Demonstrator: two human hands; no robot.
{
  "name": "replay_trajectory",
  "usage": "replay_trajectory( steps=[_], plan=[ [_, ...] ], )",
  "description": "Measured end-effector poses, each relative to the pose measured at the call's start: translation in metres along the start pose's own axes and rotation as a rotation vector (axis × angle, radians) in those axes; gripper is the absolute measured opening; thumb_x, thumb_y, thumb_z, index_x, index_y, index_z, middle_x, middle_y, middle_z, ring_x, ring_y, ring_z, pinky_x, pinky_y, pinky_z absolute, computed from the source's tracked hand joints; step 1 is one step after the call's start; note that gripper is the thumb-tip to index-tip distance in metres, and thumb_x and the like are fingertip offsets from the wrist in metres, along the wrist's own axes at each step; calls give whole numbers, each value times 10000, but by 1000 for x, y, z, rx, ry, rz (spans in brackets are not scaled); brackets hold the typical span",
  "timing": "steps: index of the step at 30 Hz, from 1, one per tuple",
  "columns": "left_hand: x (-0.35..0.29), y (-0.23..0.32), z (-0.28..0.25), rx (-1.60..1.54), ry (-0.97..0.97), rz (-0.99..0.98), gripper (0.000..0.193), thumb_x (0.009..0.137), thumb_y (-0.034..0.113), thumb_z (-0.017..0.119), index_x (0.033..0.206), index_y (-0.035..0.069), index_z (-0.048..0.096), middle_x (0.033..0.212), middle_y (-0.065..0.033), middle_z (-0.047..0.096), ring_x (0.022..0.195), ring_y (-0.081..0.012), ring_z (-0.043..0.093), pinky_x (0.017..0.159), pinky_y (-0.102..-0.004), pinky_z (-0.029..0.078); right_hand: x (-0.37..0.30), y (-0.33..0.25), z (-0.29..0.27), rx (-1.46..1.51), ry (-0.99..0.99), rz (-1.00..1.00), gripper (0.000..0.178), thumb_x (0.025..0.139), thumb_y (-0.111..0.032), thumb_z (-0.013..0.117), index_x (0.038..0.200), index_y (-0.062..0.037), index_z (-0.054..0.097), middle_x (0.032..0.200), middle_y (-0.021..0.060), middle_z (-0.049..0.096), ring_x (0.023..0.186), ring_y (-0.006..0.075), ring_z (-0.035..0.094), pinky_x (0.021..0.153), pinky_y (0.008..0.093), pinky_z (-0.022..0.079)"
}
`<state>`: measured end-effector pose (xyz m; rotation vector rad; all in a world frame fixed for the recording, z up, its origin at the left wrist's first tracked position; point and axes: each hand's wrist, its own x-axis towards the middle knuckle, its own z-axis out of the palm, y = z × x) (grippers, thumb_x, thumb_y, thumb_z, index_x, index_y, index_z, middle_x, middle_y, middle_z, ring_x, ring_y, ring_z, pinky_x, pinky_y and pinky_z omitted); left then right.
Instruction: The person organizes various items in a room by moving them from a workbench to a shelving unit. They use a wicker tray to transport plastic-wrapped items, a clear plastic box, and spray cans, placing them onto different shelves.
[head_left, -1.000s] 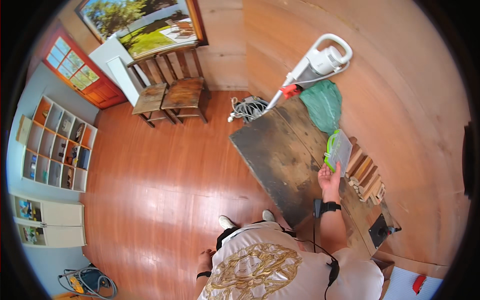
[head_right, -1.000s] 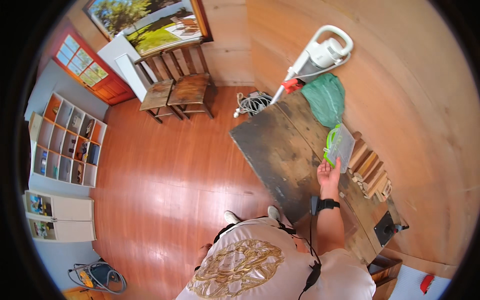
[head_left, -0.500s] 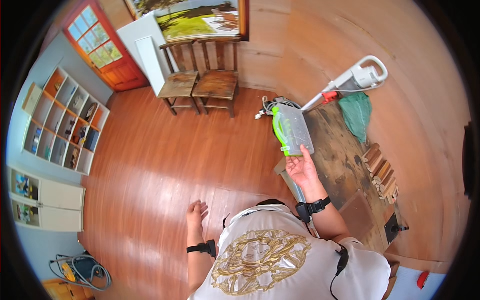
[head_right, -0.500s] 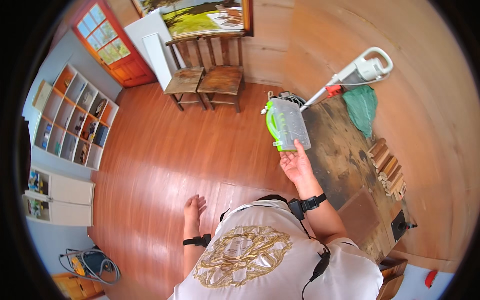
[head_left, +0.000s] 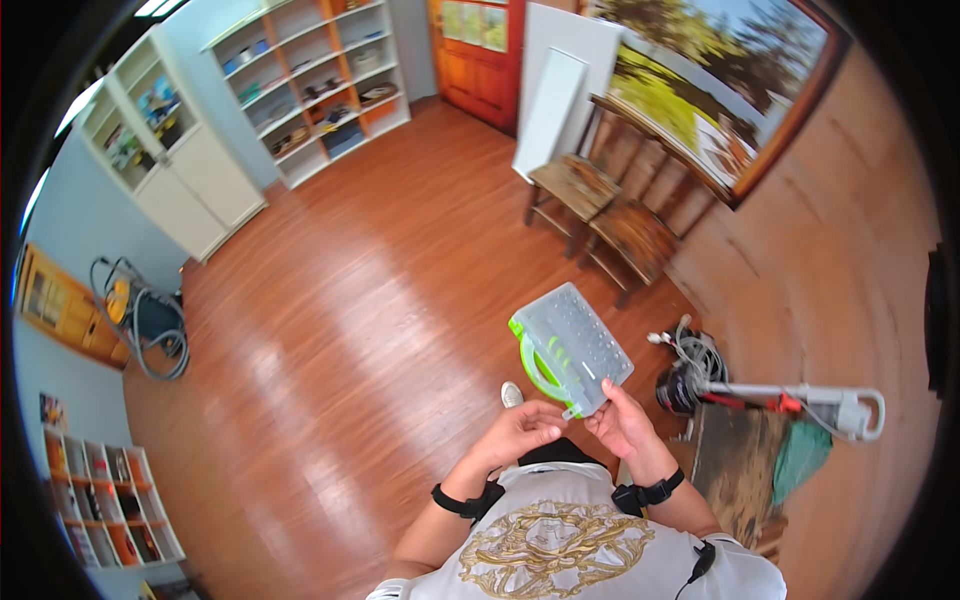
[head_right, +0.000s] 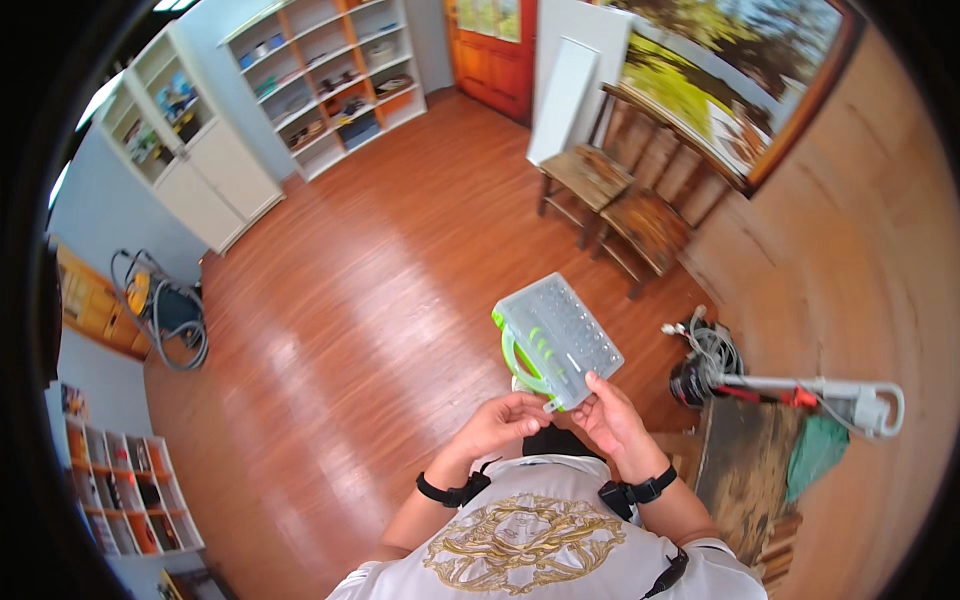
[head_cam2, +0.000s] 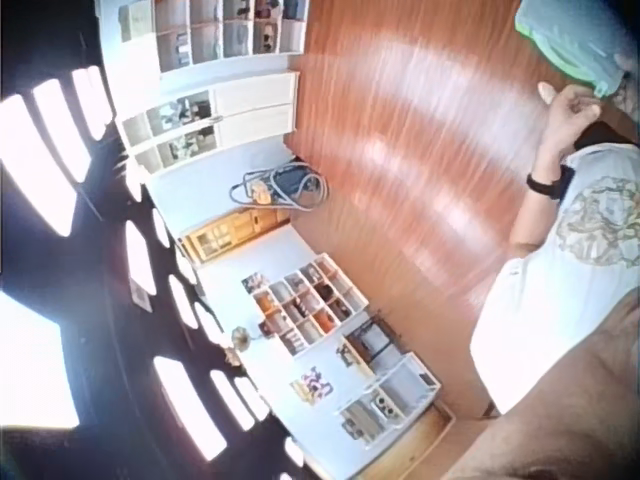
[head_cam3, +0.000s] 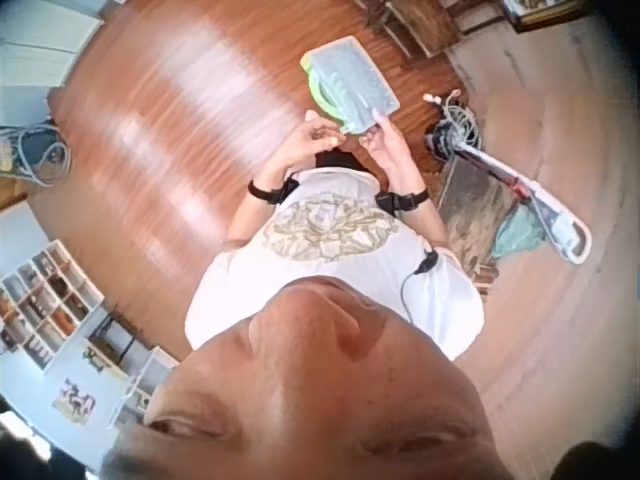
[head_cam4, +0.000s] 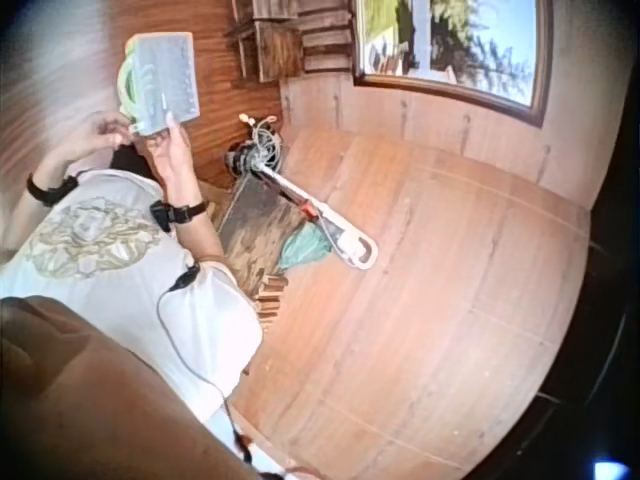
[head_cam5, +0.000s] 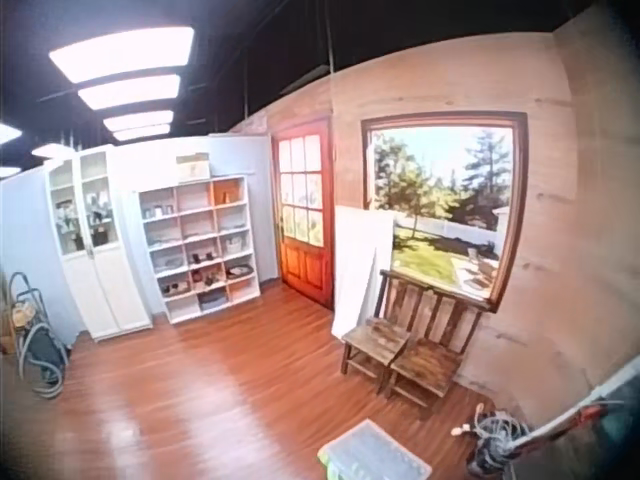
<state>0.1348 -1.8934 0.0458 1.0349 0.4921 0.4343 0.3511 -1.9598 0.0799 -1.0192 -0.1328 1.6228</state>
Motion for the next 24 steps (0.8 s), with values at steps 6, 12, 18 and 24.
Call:
replay_trajectory(
  steps=[6, 12, 18, 24],
  plan=[
    [5, 17, -70, -16, 243, -67, 419, 925, 198, 676, 1260, -34, 578, 1131, -120, 677, 1051, -173, 627, 942, -327, 488, 109, 2, 54, -148, -235, 221, 362, 950, -349, 613, 1155, -51, 600, 1019, 76, 681, 942, 166, 643, 791, 306, 498],
    [20, 75, -138, -8, 455, 44, 358, 895, 110, 704, 1212, -25, 607, 1129, -90, 675, 1039, -161, 626, 934, -320, 500, 210, -5, 119, -272, -392, 359, 372, 941, -365, 629, 1163, -68, 593, 1060, 58, 660, 924, 150, 627, 802, 298, 487],
    [40, 128, -202, 267, 563, 110, 439, 839, 143, 769, 1212, -7, 592, 1163, -86, 650, 1070, -197, 614, 914, -357, 512, 296, -18, 171, -364, -597, 386, 388, 937, -360, 637, 1206, -85, 582, 1059, 23, 645, 914, 119, 593, 797, 288, 471],
    [-3, 131, -276, -52, 581, 218, 578, 891, 257, 711, 1328, -32, 467, 1212, -151, 615, 1108, -231, 596, 947, -375, 490, 343, -36, 209, -495, -674, 375, 426, 940, -336, 635, 1253, -54, 572, 1105, 32, 630, 926, 116, 585, 786, 272, 468]
  ],
)
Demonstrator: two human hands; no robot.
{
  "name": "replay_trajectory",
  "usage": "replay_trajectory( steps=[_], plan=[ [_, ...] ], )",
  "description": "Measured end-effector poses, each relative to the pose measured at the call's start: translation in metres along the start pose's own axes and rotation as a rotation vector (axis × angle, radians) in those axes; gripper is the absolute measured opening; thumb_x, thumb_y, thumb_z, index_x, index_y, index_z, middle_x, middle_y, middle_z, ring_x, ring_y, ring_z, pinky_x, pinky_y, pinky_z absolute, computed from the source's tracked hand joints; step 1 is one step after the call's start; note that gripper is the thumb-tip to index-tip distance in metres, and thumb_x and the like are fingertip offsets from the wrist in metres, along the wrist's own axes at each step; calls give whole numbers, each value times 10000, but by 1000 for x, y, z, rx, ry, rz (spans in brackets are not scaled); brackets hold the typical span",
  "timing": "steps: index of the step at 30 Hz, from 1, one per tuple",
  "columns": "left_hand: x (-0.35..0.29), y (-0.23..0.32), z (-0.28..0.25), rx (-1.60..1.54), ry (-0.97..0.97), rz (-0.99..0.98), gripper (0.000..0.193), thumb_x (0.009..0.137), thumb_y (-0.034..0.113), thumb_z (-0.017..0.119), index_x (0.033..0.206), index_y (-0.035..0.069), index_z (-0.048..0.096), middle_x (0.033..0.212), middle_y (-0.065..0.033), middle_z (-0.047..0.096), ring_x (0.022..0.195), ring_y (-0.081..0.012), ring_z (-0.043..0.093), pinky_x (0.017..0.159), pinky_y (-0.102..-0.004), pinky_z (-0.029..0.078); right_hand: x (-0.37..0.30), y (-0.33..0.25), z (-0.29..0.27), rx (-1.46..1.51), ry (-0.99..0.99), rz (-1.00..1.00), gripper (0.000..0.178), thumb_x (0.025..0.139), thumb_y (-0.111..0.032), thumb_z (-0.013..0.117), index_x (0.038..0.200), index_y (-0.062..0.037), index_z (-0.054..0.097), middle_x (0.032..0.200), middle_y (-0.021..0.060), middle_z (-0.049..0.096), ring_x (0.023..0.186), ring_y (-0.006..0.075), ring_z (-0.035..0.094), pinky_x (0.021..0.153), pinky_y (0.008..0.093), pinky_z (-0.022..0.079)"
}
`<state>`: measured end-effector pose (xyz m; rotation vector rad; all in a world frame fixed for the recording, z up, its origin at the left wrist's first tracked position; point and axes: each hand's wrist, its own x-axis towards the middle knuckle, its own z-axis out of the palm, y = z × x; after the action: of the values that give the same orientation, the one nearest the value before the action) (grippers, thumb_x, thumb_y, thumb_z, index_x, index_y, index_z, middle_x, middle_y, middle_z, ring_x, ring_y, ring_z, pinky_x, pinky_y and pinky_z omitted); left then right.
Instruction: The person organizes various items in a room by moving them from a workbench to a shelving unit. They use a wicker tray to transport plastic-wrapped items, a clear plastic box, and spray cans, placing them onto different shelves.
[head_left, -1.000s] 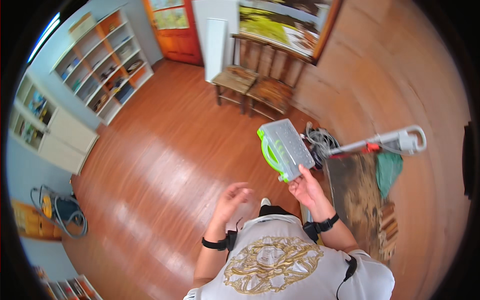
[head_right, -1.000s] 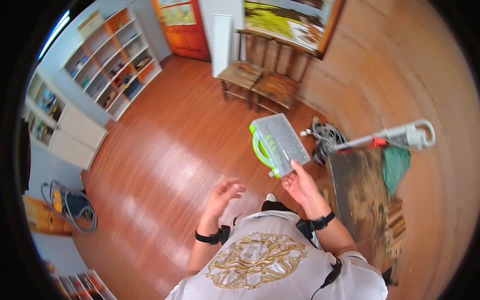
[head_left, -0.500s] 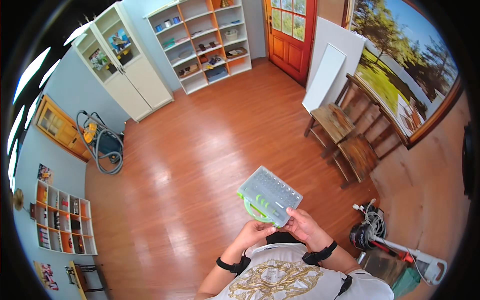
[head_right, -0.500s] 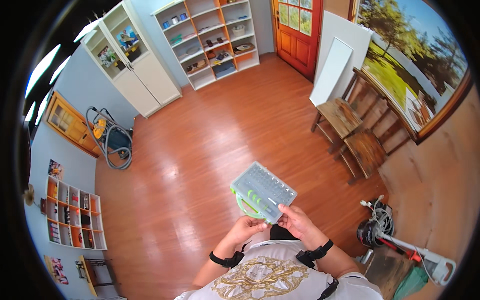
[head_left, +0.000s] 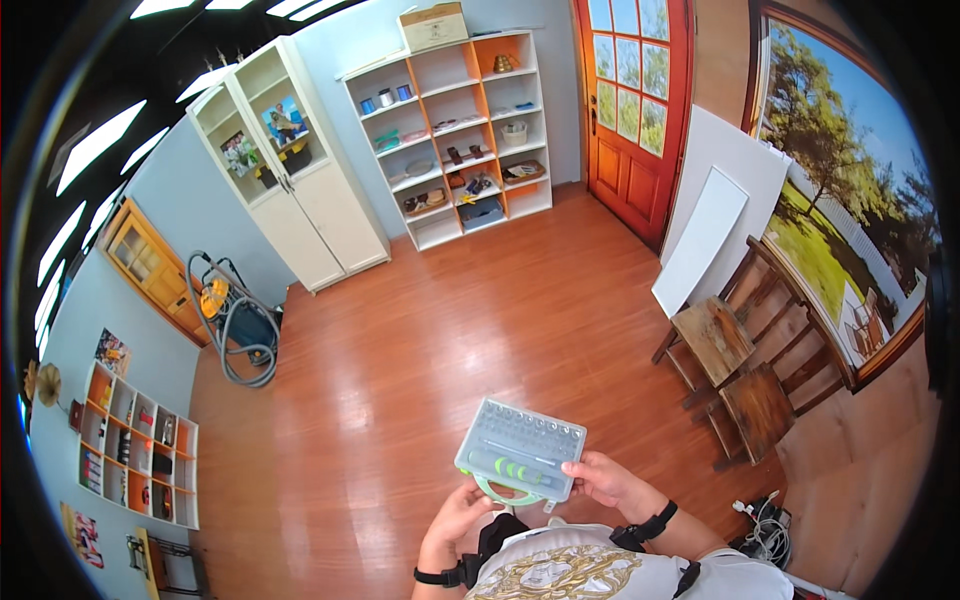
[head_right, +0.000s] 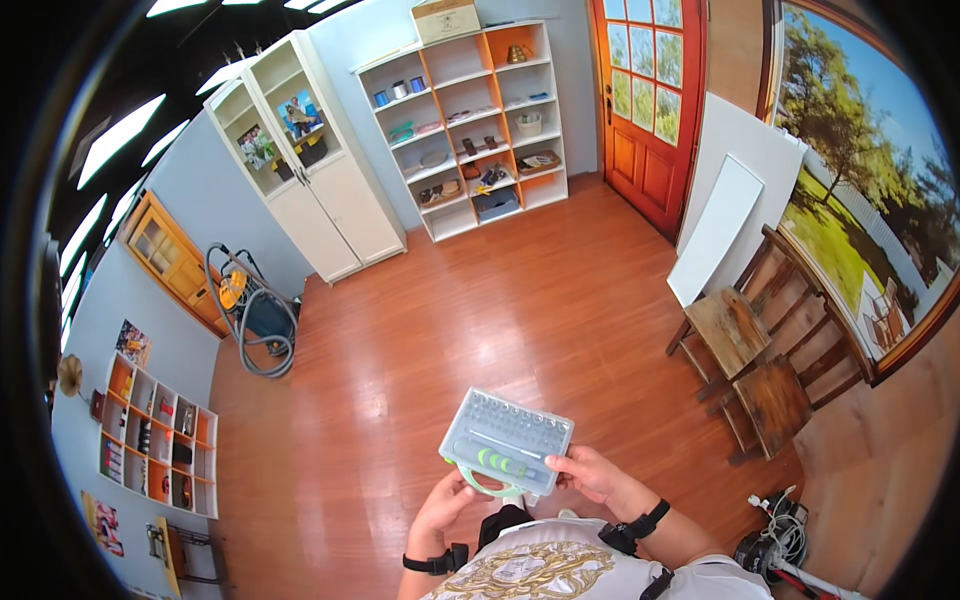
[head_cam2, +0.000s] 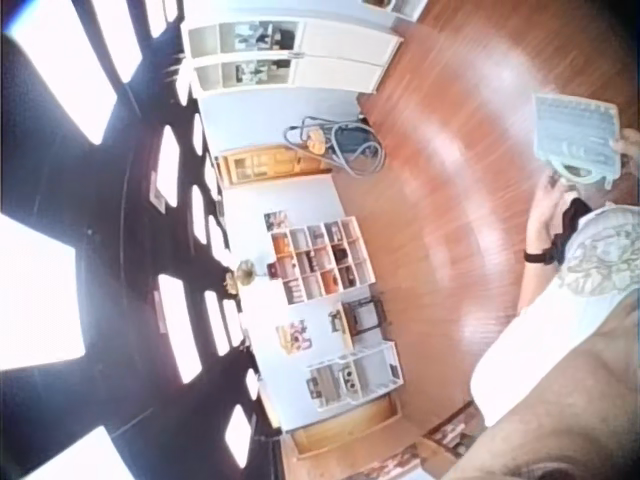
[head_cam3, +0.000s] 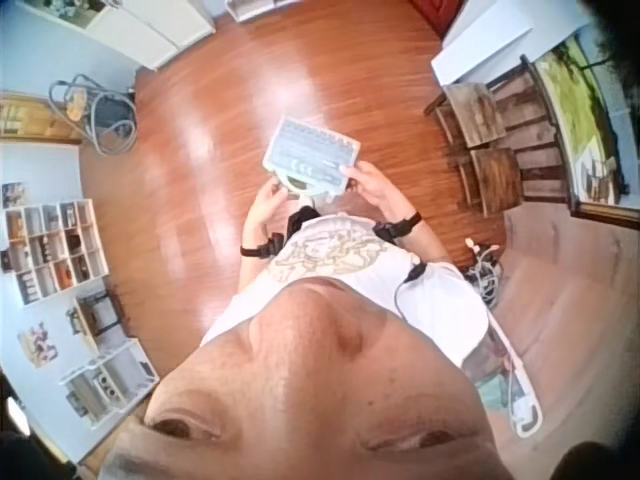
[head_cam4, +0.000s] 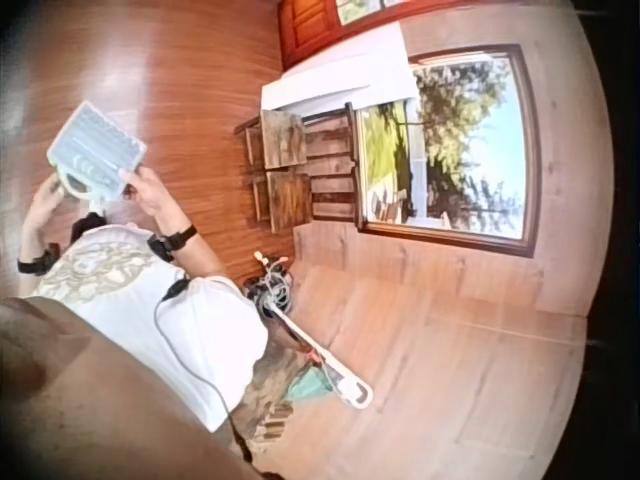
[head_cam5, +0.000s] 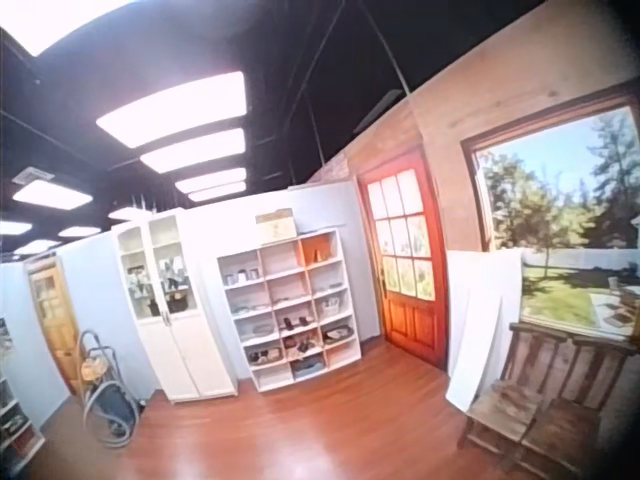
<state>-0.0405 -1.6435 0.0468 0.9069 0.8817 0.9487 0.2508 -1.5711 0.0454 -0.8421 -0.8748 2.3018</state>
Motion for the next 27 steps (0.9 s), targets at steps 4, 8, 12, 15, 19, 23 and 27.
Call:
replay_trajectory(
  steps=[4, 8, 12, 15, 19, 23, 27],
  plan=[
    [10, 22, -53, -156, 49, 110, 668, 948, 362, 614, 1413, -37, 350, 1287, -199, 559, 1176, -302, 570, 970, -441, 486, 33, -24, 1, -39, 20, 26, 420, 934, -331, 642, 1243, -53, 582, 1096, 33, 630, 916, 108, 579, 761, 266, 458],
    [54, 46, -99, -210, 16, 49, 612, 997, 370, 521, 1429, -26, 343, 1299, -186, 555, 1192, -305, 564, 978, -459, 490, 82, -41, 0, -104, 32, 12, 399, 931, -340, 643, 1201, -50, 603, 1021, 25, 643, 853, 101, 577, 710, 259, 450],
    [108, 85, -122, 4, 106, -36, 538, 998, 307, 543, 1403, -14, 394, 1279, -145, 564, 1167, -252, 566, 967, -422, 502, 137, -60, 11, -144, 97, -13, 362, 934, -350, 632, 1124, -42, 630, 917, 19, 650, 763, 93, 571, 654, 248, 444],
    [139, 120, -150, 67, 85, -79, 536, 981, 277, 587, 1394, -12, 404, 1270, -126, 565, 1170, -225, 552, 959, -402, 505, 173, -89, 22, -203, 146, -78, 354, 932, -363, 630, 1073, -39, 640, 870, 20, 644, 730, 86, 561, 629, 240, 433],
    [174, 143, -184, 114, 35, -132, 505, 982, 287, 578, 1362, -15, 442, 1273, -131, 573, 1169, -230, 559, 948, -397, 512, 214, -112, 31, -212, 279, -108, 376, 955, -355, 601, 1083, -3, 628, 891, 40, 651, 743, 100, 574, 650, 247, 456],
    [192, 147, -203, 63, 85, -187, 489, 979, 289, 580, 1332, -32, 473, 1260, -138, 590, 1155, -236, 575, 937, -399, 523, 235, -140, 58, -123, 340, -83, 376, 995, -328, 548, 1097, 28, 614, 912, 57, 656, 775, 116, 586, 679, 259, 479],
    [219, 136, -223, -11, 71, -237, 485, 972, 252, 601, 1357, -5, 457, 1278, -113, 579, 1159, -224, 574, 926, -401, 535, 257, -146, 39, -165, 376, -51, 357, 999, -332, 539, 1056, 11, 624, 879, 38, 641, 757, 100, 562, 674, 257, 457]
  ],
)
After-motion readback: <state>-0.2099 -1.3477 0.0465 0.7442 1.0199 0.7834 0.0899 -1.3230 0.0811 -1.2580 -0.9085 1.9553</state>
